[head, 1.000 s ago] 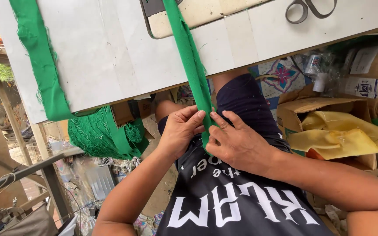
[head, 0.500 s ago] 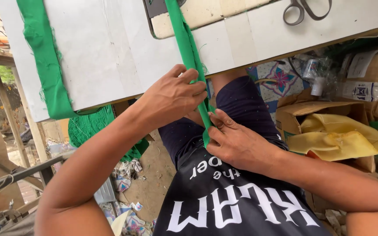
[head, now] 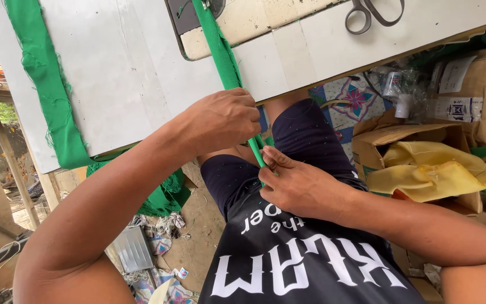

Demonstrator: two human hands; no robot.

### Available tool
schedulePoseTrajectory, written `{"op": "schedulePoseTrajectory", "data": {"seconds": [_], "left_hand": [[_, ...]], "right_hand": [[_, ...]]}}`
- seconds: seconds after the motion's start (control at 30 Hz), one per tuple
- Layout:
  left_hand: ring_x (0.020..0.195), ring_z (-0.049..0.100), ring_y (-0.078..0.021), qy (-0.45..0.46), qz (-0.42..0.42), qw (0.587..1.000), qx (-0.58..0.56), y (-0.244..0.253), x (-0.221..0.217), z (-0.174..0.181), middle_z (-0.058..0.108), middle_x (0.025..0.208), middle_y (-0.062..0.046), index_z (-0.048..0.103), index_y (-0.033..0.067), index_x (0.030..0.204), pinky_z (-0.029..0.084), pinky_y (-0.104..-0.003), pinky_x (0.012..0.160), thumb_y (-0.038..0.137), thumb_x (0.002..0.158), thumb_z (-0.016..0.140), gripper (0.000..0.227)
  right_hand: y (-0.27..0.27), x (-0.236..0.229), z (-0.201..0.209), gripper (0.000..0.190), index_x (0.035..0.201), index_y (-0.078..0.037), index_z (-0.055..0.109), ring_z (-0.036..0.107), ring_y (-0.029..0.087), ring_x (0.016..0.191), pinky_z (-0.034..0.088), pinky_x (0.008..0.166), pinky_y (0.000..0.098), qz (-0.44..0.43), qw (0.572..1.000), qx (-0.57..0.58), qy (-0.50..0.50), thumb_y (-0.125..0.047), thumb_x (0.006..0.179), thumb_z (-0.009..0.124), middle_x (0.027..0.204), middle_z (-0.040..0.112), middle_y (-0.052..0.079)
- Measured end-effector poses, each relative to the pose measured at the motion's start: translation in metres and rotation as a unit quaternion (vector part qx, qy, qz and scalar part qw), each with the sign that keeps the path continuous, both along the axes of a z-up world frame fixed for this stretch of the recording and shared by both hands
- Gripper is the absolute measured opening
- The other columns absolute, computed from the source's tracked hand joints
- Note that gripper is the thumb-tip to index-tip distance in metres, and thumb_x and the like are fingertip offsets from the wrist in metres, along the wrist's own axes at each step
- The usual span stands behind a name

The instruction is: Folding the edges of green fabric strips to prepare them for sewing

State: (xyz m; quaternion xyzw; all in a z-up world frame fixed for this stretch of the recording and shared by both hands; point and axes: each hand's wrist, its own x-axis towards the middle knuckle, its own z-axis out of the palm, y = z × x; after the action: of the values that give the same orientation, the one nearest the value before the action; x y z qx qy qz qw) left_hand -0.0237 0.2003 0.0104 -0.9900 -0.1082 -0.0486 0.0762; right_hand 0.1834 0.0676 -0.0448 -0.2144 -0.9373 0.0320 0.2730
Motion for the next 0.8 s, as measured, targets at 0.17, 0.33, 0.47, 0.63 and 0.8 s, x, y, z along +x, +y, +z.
{"op": "schedulePoseTrajectory", "data": {"seconds": [0.17, 0.33, 0.47, 0.63, 0.8], "left_hand": [[0.090, 0.060, -0.0128, 0.072, 0.015, 0.994, -0.085, 0.010, -0.007, -0.022, 0.052, 0.076, 0.010, 0.056, 0.0219, 0.072, 0.052, -0.029, 0.087, 0.019, 0.104, 0.060, 0.032], [0.090, 0.059, -0.0137, 0.121, 0.035, 0.980, -0.152, 0.019, -0.002, -0.005, 0.053, 0.075, 0.007, 0.064, 0.0174, 0.073, 0.054, -0.028, 0.083, 0.021, 0.099, 0.065, 0.027], [0.092, 0.058, -0.0183, 0.167, 0.063, 0.962, -0.206, 0.021, 0.003, -0.002, 0.054, 0.081, 0.004, 0.067, 0.0155, 0.081, 0.056, -0.033, 0.082, 0.029, 0.096, 0.070, 0.020], [0.095, 0.058, -0.0183, 0.178, 0.129, 0.953, -0.210, 0.009, 0.011, 0.000, 0.057, 0.079, 0.003, 0.074, 0.0173, 0.080, 0.056, -0.032, 0.080, 0.029, 0.092, 0.072, 0.017], [0.088, 0.058, -0.0192, 0.187, 0.128, 0.961, -0.157, 0.002, 0.026, 0.020, 0.061, 0.076, 0.002, 0.077, 0.0186, 0.082, 0.055, -0.032, 0.073, 0.025, 0.090, 0.072, 0.011]], "right_hand": [[-0.004, 0.007, 0.004, 0.016, 0.081, 0.000, 0.064, 0.068, 0.046, 0.114, 0.038, 0.118, 0.0563, -0.016, 0.999, -0.039, 0.033, -0.003, 0.095, 0.057, 0.094, 0.062, 0.018], [-0.006, 0.008, 0.000, 0.018, 0.081, 0.000, 0.064, 0.070, 0.043, 0.112, 0.041, 0.116, 0.0534, -0.026, 0.997, -0.047, 0.049, -0.002, 0.097, 0.056, 0.090, 0.061, 0.016], [-0.007, 0.009, -0.003, 0.021, 0.081, 0.000, 0.065, 0.070, 0.040, 0.106, 0.044, 0.114, 0.0533, -0.016, 0.996, -0.068, 0.057, -0.003, 0.099, 0.055, 0.088, 0.061, 0.014], [-0.009, 0.011, -0.020, 0.026, 0.090, -0.001, 0.066, 0.070, 0.034, 0.104, 0.048, 0.109, 0.0535, -0.006, 0.996, -0.067, 0.063, -0.008, 0.105, 0.046, 0.088, 0.060, 0.009], [-0.005, 0.011, -0.012, 0.026, 0.093, -0.002, 0.066, 0.070, 0.034, 0.102, 0.049, 0.107, 0.0538, -0.001, 0.995, -0.064, 0.077, -0.009, 0.105, 0.045, 0.089, 0.060, 0.010]]}}
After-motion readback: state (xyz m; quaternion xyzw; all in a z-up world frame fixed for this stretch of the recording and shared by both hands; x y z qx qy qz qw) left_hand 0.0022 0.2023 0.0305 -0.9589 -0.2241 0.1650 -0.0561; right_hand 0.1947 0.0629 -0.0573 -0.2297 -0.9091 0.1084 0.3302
